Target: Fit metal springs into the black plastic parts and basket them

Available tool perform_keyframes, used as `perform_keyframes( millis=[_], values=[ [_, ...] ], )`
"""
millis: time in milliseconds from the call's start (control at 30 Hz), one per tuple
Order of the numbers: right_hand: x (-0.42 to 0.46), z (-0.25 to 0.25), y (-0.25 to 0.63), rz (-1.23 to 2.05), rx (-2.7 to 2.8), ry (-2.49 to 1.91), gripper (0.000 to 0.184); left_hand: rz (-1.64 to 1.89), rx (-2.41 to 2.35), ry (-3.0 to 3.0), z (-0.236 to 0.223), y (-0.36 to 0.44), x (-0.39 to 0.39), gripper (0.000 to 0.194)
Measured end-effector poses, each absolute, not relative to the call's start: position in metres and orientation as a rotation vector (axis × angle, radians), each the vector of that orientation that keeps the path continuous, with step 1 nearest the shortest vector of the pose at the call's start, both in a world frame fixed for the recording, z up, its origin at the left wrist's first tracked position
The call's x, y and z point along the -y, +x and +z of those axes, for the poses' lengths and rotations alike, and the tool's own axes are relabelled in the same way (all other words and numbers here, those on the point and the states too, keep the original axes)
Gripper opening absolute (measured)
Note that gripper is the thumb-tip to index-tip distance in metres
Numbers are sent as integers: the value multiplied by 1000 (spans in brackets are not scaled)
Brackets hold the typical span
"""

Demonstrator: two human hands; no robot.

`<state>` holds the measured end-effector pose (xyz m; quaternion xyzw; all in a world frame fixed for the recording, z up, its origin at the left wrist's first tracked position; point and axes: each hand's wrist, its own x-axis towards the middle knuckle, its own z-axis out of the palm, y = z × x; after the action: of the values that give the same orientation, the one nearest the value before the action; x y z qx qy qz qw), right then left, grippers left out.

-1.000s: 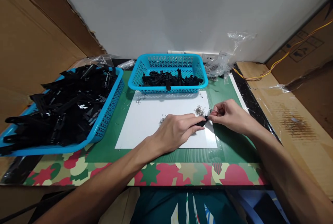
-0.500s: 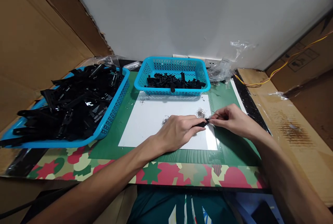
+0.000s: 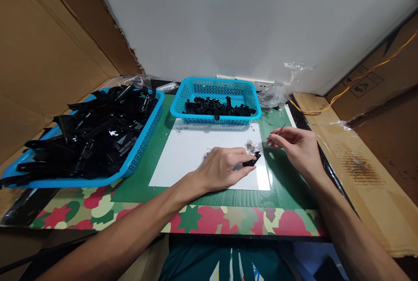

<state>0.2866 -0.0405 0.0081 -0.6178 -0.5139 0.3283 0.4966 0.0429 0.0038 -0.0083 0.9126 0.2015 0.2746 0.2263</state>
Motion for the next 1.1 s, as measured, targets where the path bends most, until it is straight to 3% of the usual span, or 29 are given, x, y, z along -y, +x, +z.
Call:
perform_keyframes(
  millis=[333, 1100],
  values=[
    [40, 1, 271, 983, 1184, -1464, 45, 676, -522, 2517, -7, 42, -4, 22],
    [44, 0, 270, 886, 1307, -1512, 37, 715, -498, 2457, -3, 43, -3, 22]
  ],
)
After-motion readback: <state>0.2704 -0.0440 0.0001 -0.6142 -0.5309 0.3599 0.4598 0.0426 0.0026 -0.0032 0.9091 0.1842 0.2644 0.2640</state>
